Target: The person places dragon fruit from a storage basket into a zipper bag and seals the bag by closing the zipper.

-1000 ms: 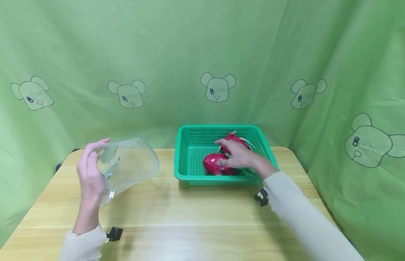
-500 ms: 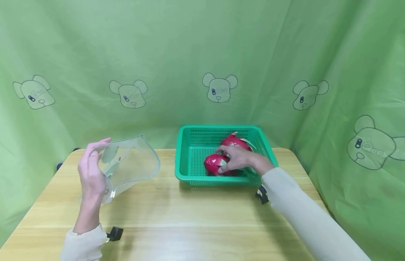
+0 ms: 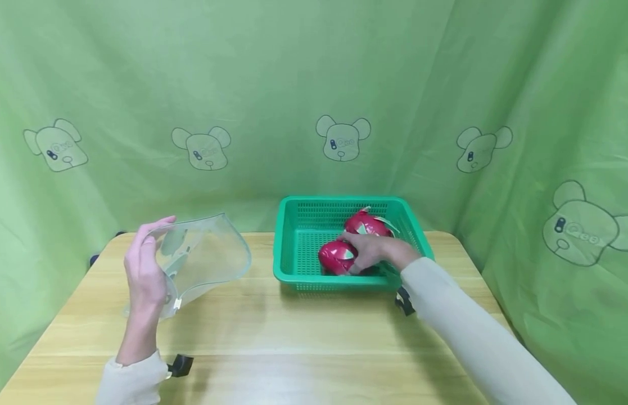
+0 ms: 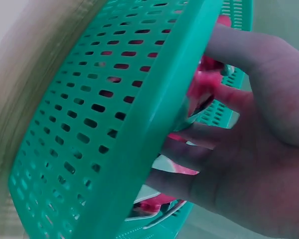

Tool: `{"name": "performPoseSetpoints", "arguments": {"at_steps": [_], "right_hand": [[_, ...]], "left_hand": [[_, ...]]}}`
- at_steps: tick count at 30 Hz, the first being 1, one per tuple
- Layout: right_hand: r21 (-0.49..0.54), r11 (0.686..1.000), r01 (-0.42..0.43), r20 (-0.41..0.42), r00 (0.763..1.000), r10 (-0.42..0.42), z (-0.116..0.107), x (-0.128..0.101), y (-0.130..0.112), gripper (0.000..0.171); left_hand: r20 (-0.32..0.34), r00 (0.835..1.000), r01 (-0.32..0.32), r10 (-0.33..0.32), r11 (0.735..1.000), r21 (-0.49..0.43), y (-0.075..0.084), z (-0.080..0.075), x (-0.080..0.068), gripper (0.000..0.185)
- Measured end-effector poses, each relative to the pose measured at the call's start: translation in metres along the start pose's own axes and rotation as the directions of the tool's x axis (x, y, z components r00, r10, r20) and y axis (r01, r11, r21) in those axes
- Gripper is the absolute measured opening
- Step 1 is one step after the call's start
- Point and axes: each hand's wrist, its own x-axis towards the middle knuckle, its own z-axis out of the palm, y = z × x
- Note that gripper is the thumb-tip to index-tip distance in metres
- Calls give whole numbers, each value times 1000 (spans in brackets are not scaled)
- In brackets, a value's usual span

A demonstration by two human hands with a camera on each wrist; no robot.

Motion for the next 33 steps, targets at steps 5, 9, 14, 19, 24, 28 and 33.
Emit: {"name": "performPoseSetpoints", "arguments": {"at_steps": [5,9,14,19,24,28,33], "right_hand": [[-12,1000,-19,55,998,20,0,4,-2,105],[5,999,-41,72,997,41,-3,7,-2,107],[31,999,-32,68,997,30,-2,8,4,103],[22,1000,-14,38,999,13,7,6,11,95],[28,999,-35,33,999,34,13,4,14,88],[26,999,-48,23,999,47,14,5,14,84],[58,995,-78,42,996,75,13,6,14,86]], "left_hand": [[-3,1000,-2,2,1000,-3,-1,-2,1,45],[-12,1000,-1,1,1000,-4,-1,-3,1,45],[-7,1000,-6,6,1000,-6,-1,-3,2,45],[13,1000,5,-5,1000,-17,-3,-2,2,43],[27,1000,10,-9,1000,-12,-4,-1,1,43],[18,1000,4,-4,1000,-10,-4,-2,2,43],[17,1000,-3,4,1000,-18,-3,-3,4,43]]}}
